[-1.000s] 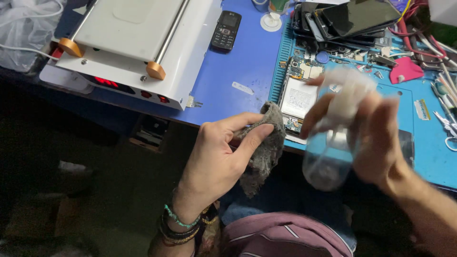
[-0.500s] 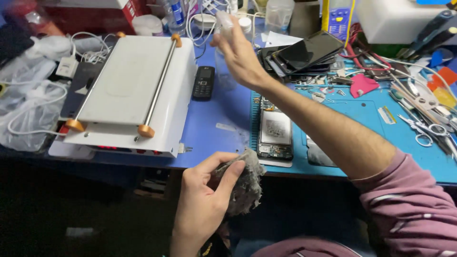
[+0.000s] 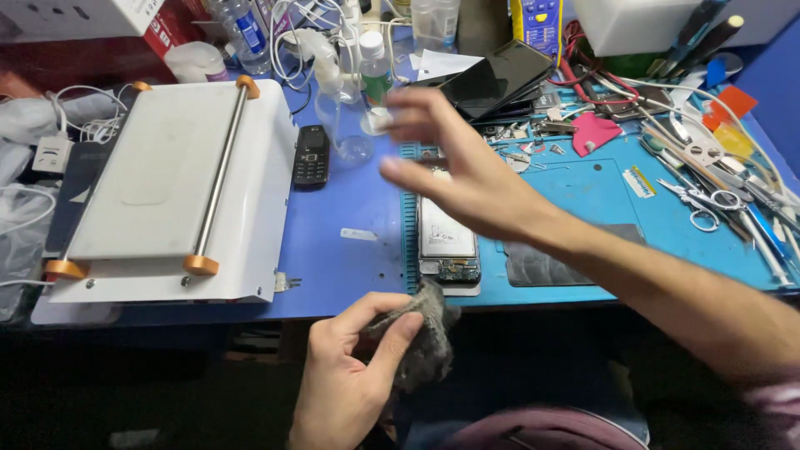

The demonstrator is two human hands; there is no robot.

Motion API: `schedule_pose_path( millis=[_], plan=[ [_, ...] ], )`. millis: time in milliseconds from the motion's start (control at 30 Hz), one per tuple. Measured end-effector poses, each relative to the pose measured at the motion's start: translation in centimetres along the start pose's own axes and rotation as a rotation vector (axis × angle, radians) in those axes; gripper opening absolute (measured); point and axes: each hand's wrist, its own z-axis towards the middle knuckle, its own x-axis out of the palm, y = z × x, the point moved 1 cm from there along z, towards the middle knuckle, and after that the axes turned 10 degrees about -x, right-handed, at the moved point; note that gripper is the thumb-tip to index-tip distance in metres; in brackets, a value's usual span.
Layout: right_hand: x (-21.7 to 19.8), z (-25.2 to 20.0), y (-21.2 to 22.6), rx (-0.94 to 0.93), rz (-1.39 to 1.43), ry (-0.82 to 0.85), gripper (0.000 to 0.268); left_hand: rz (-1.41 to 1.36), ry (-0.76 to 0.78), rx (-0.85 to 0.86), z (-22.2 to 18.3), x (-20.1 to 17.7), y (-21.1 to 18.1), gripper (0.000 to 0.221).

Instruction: The person cleans a detached smartphone screen and a white back cover using a gray cloth. They spray the cloth with liquid from a bottle, wipe the screen on both sides, and then wipe the back cover and its ribbon cable area.

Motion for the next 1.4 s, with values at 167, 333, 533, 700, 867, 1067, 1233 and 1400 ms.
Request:
schedule_pose_path(
  millis=[167, 333, 533, 700, 867, 1067, 1233, 1400],
  plan=[
    [-1.5, -9.7, 5.3, 0.159, -0.044, 0.316, 0.037, -0.037, 0.273, 0.004, 0.1, 2.8, 0.3, 0.013],
    [-3.0, -16.8, 3.5, 0.211, -0.042, 0.158, 0.015, -0.084, 0.449, -0.006, 0.3, 6.7, 1.3, 0.027],
    [-5.1, -22.8, 2.4, 0.413, 0.094, -0.085, 0.014, -0.048, 0.368, -0.077, 0.0, 11.8, 2.6, 0.028],
    [-5.6, -26.1, 1.2, 0.381, 0.398, -0.312, 0.014, -0.603, 0.388, -0.296, -0.7, 17.1, 5.1, 0.042],
    [-4.7, -27.6, 0.8, 0.214, 0.533, -0.594, 0.022, -1.127, 0.550, -0.452, -2.1, 22.7, 6.5, 0.031],
    [-4.2, -29.8, 0.6, 0.336, 0.128, -0.777, 0.023, -0.930, 0.375, -0.315, -3.1, 24.2, 5.0, 0.014],
    [-4.1, -30.7, -0.1, 0.227, 0.139, -0.766, 0.016, -0.429, 0.334, -0.006, -1.6, 24.4, 4.6, 0.009],
    [-4.9, -30.7, 0.1, 0.193, -0.102, -0.673, 0.030, -0.192, 0.572, 0.130, 0.0, 23.9, 3.7, 0.054]
  ],
)
